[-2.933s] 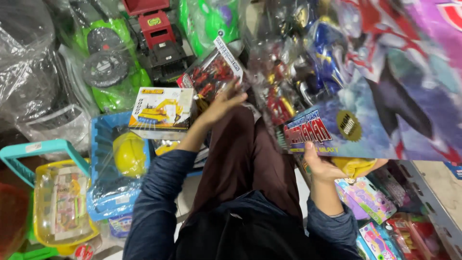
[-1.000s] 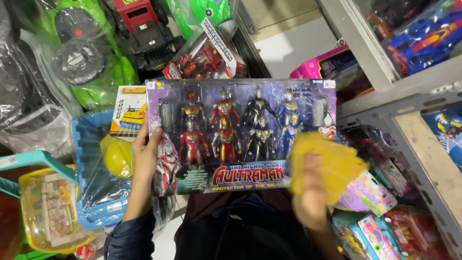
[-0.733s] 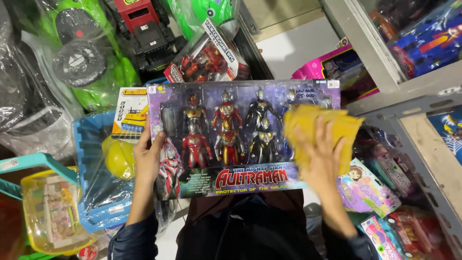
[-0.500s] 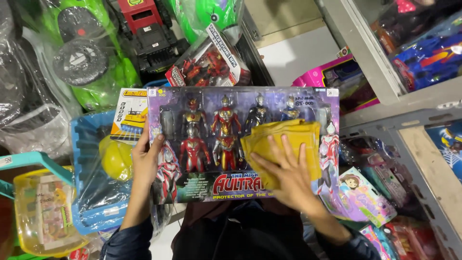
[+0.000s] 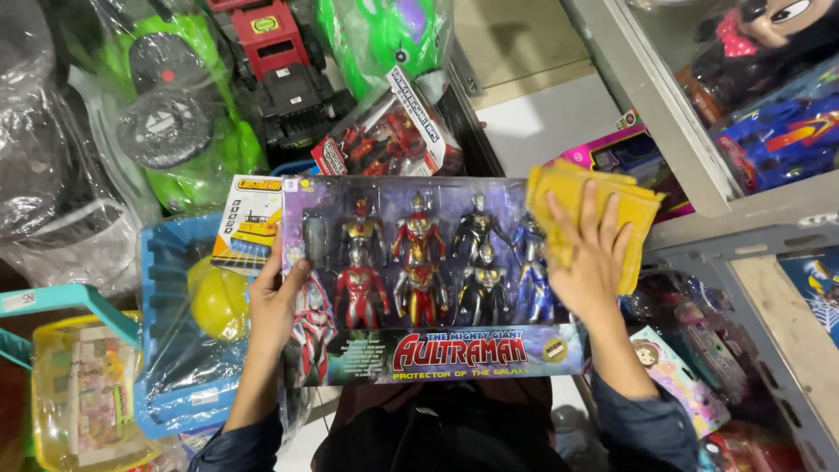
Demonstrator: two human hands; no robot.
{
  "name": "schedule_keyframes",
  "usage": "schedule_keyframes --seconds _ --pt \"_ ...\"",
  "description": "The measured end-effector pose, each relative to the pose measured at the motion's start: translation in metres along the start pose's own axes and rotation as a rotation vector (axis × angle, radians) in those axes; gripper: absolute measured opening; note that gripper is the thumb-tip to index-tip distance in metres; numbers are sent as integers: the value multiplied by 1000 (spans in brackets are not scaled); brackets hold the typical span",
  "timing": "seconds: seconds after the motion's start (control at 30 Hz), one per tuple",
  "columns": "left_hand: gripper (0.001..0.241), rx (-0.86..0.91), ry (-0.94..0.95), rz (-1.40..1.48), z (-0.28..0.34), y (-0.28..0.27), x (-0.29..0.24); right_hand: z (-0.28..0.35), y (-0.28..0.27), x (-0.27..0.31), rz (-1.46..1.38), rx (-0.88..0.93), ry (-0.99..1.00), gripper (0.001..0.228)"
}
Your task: Wiping a toy box containing action figures with a cloth.
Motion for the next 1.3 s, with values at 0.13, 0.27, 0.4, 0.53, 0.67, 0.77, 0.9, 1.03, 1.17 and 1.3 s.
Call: schedule_keyframes --seconds 0.13,0.27,0.4,0.53,0.67,0.77,0.9,1.03,1.17,1.3 --pt "63 8 14 7 0 3 -2 -1 1 22 181 -86 110 73" --pt "63 8 25 3 -1 1 2 21 49 49 289 443 -165 86" --pt "63 10 21 12 4 0 2 -19 -2 -5 99 -28 -46 73" --pt "62 -3 -7 48 3 0 2 -30 -12 -19 92 -65 126 83" --pt "61 -7 0 78 1 -2 0 30 31 41 301 321 -116 79" --pt "61 -15 8 43 -1 -4 2 57 42 33 248 424 -216 73" --pt "60 0 14 56 1 -2 6 43 -5 -15 90 47 -30 80" --pt "58 -5 26 30 -1 -5 11 52 -5 0 113 3 76 89" --pt "58 -24 8 24 4 -7 11 102 15 67 157 132 -143 87" --pt "59 -17 35 22 4 -8 5 116 14 39 16 134 -92 87"
Point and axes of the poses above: each hand's wrist, its own z-axis away from the middle knuckle, its own y-axis out of the palm, x = y × z, the point moved 9 cm from there along -z, towards the middle knuckle, and after that the axes turned 4 degrees about -z, right-handed, at the moved point
